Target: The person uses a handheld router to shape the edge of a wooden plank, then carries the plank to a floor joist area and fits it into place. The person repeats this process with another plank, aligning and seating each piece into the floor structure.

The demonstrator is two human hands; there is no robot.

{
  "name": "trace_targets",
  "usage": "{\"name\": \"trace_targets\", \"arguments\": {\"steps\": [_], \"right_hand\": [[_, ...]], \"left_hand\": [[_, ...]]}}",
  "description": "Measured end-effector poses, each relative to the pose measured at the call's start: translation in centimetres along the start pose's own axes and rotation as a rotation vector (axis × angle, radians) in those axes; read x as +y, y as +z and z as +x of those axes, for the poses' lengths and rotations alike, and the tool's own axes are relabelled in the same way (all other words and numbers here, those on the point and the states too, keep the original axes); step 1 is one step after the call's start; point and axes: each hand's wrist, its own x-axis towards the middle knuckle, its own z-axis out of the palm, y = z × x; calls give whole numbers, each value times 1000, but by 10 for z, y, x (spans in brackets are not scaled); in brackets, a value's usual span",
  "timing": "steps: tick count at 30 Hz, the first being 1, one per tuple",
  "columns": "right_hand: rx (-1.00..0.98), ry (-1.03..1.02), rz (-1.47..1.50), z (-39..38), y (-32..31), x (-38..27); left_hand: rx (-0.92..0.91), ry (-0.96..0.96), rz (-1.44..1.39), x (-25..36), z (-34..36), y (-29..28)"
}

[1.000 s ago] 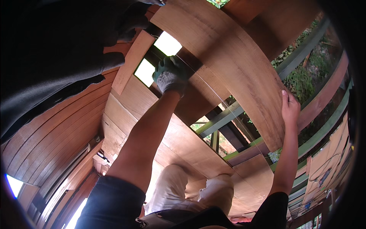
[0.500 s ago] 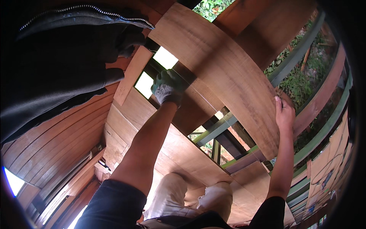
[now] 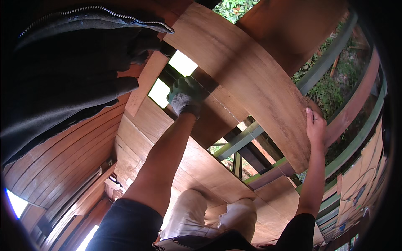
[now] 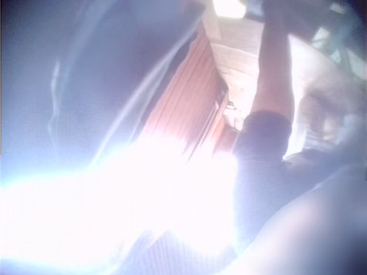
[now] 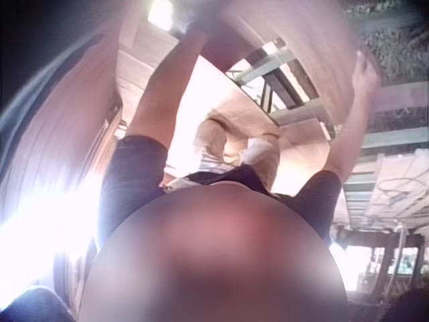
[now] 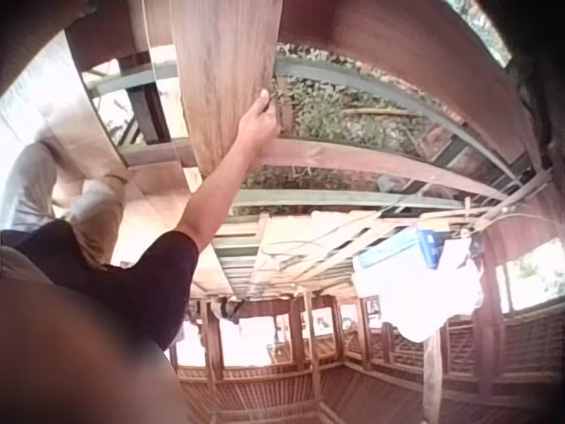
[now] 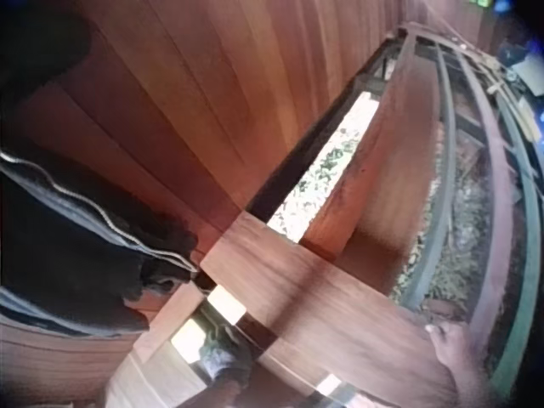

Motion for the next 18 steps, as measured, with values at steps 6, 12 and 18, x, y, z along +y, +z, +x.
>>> {"name": "trace_targets", "arguments": {"steps": [6, 12, 18], "right_hand": [[-23, 54, -122, 9, 0, -13], [-51, 34, -107, 6, -8, -18], [-12, -18, -16, -4, -4, 15]], "left_hand": [[-80, -26, 21, 2, 1, -2], [-76, -57, -5, 5, -1, -7], [42, 18, 6, 2, -1, -2]]}}
